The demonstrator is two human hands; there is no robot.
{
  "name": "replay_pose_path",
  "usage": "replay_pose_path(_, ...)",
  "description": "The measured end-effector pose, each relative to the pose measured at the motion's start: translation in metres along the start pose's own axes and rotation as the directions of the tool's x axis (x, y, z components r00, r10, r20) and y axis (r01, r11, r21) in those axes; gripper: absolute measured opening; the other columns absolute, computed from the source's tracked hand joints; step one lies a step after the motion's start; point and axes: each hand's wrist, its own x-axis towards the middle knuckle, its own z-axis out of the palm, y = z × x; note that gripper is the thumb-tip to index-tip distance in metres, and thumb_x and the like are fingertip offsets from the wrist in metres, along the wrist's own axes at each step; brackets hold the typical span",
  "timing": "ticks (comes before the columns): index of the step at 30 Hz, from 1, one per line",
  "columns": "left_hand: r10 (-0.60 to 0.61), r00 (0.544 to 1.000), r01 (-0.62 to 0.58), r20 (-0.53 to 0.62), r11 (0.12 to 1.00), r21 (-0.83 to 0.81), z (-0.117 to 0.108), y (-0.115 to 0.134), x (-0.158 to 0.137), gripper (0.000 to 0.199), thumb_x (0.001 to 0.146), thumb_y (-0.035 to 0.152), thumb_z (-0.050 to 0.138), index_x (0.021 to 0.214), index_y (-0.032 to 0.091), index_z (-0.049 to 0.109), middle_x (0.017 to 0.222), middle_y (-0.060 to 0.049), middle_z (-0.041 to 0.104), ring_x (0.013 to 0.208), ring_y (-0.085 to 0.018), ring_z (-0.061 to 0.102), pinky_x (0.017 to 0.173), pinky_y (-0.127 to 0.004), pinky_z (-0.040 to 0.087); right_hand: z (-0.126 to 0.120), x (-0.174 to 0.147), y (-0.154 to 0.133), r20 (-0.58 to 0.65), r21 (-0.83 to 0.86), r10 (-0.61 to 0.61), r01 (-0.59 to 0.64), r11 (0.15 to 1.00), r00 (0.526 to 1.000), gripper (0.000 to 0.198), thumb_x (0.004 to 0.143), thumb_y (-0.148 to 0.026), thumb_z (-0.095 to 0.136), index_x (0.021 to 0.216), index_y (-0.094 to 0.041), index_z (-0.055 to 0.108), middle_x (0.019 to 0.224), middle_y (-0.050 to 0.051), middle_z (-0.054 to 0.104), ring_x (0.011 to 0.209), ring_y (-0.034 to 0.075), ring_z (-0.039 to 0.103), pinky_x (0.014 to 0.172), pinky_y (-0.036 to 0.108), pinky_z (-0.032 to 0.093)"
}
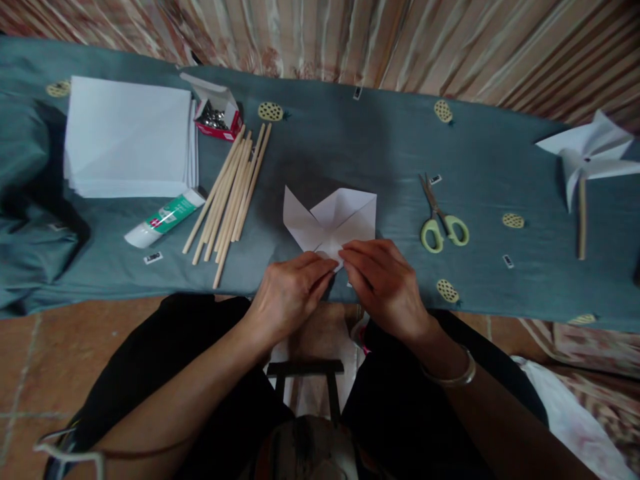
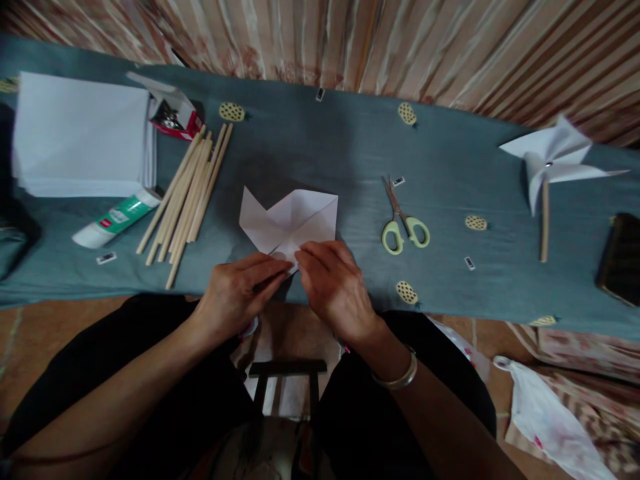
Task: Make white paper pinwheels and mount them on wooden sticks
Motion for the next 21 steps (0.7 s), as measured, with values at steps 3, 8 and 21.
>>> replay_pose_path(3,-0.030,1.000,0.030,-0.002,1.000,-0.002,0.0006,0.0002,0.0000,0.018,0.093,0.017,0.054,0.102,0.016,0.069,0.092,-0.005,0.074,0.078,-0.014,0.072,0.070,-0.022,0.057,0.0013,-0.0006,0.0004,0.021,-0.006,0.015,-0.014,1.000,1.000,0.025,0.093,-0.013,0.052,0.110,-0.020,0.069,0.109,0.009,0.072,0.101,0.024,0.062,0.091,0.043,0.054)
replay_pose_path(8,-0.055,0.998,0.055,-0.010,0.998,0.002,0.0016,-0.0001,0.0004,0.017,0.091,0.016,0.056,0.101,0.016,0.070,0.092,-0.005,0.074,0.077,-0.015,0.072,0.068,-0.022,0.057,0.0028,-0.0015,0.0012,0.027,-0.048,0.000,0.001,0.999,1.000,0.025,0.093,-0.013,0.051,0.111,-0.017,0.068,0.116,0.012,0.069,0.107,0.026,0.060,0.094,0.044,0.054)
replay_pose_path(21,-0.107,0.994,0.107,0.019,0.994,-0.011,0.0000,0.0001,0.0032,0.017,0.090,0.015,0.058,0.101,0.016,0.071,0.090,-0.005,0.073,0.076,-0.015,0.072,0.068,-0.023,0.057,0.0045,-0.0023,0.0027,0.051,-0.058,0.021,-0.018,0.998,0.998,0.027,0.093,-0.014,0.050,0.113,-0.020,0.067,0.122,0.011,0.066,0.112,0.026,0.058,0.097,0.047,0.052)
